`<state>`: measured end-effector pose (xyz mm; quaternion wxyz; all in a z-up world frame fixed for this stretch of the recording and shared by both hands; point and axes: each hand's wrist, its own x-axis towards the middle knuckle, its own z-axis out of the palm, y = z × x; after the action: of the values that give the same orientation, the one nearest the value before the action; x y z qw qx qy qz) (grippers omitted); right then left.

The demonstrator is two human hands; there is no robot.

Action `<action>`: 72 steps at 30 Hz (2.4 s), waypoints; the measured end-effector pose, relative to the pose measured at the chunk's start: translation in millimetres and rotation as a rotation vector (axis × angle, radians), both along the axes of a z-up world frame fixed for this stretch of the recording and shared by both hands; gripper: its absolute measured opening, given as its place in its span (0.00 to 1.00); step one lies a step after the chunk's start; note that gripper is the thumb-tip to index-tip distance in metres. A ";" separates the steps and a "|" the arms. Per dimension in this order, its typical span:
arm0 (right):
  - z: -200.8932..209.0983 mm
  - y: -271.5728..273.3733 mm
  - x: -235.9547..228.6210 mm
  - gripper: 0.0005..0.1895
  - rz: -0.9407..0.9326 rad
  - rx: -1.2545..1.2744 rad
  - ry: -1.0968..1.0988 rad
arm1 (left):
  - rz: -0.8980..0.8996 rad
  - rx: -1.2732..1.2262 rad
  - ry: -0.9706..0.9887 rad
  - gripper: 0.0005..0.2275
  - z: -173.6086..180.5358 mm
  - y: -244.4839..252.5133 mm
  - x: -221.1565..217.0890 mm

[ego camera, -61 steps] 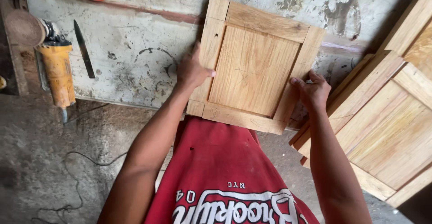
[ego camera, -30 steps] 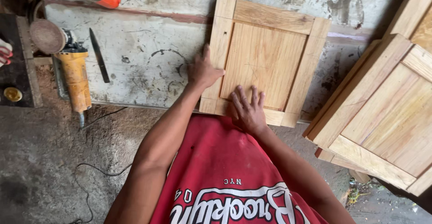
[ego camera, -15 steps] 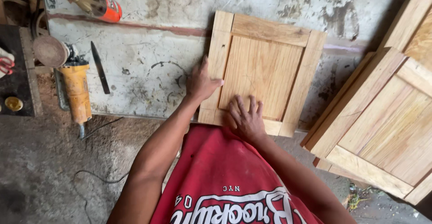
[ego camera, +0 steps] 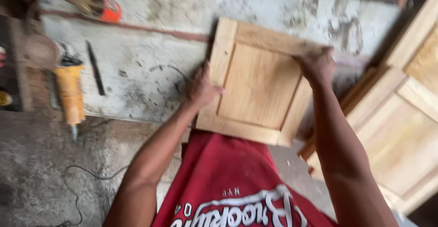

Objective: The person assembles a wooden frame by placing rectangular pieces around a central board. They use a power sander to smooth the edges of the frame pieces and the board, then reposition the pieces to form a complete frame.

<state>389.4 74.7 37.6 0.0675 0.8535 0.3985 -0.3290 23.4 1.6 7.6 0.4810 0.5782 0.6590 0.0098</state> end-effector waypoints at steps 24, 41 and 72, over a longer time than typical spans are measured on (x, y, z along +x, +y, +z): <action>7.1 3.1 23.8 0.62 0.271 -0.136 -0.117 | -0.082 0.275 0.520 0.32 9.5 74.6 -64.3; 84.0 -66.6 -12.4 0.43 0.335 0.392 0.593 | 0.581 -0.143 -0.712 0.28 119.9 41.5 156.2; 17.3 84.5 -62.4 0.43 1.038 0.100 0.177 | 0.411 -0.104 0.090 0.17 23.7 -172.0 7.9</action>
<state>327.0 159.2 55.0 0.1467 0.5151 0.7880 -0.3036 31.3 -170.4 31.3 0.4680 0.4059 0.7836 0.0481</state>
